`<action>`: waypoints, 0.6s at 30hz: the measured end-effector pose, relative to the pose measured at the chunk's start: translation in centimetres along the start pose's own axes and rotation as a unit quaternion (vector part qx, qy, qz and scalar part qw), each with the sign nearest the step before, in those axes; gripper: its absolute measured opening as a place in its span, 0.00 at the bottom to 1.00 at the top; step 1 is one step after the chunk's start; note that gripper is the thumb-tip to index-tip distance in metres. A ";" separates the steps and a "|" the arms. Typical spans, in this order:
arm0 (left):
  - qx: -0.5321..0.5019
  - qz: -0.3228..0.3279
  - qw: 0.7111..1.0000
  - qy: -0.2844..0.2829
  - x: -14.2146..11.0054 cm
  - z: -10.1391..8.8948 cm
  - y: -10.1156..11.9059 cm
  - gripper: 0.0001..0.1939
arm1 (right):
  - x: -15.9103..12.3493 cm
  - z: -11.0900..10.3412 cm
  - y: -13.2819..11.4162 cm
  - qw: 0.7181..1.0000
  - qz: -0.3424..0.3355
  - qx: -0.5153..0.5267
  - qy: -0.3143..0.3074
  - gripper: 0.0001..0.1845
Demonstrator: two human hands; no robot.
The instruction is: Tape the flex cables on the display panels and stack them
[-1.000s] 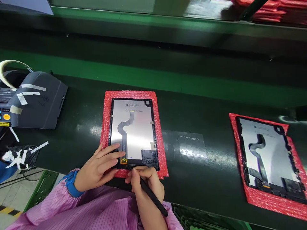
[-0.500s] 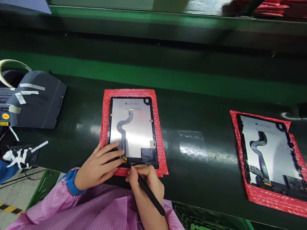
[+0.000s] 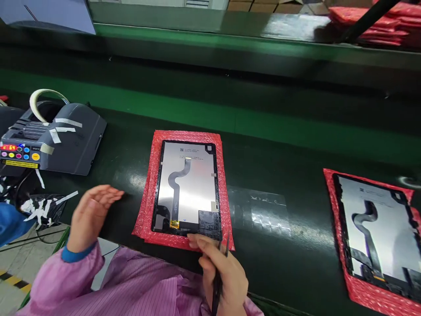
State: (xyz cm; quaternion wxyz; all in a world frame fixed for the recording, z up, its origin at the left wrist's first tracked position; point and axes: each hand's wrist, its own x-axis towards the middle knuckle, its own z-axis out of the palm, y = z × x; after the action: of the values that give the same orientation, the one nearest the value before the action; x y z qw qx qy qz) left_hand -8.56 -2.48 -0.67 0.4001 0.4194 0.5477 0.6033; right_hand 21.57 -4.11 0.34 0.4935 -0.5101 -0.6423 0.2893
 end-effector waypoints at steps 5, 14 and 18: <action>-0.147 -0.144 0.951 0.231 2.9 -6.2 0.8 0.33 | 0.9 -0.6 0.1 0.989 -0.093 -0.058 -0.098 0.11; -0.187 -0.018 0.937 0.295 4.3 -6.6 2.4 0.15 | 0.5 -0.7 0.8 0.986 -0.119 -0.073 -0.094 0.08; -0.109 0.109 0.971 0.184 1.4 -3.1 2.6 0.12 | 1.0 -0.3 -0.8 0.998 -0.039 -0.003 -0.057 0.08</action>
State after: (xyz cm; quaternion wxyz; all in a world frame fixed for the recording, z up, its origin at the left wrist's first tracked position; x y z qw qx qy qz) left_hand -11.99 -2.38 1.86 0.2672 0.3120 0.4940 0.7663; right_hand 21.59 -3.44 1.52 0.4658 -0.4690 -0.6892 0.2967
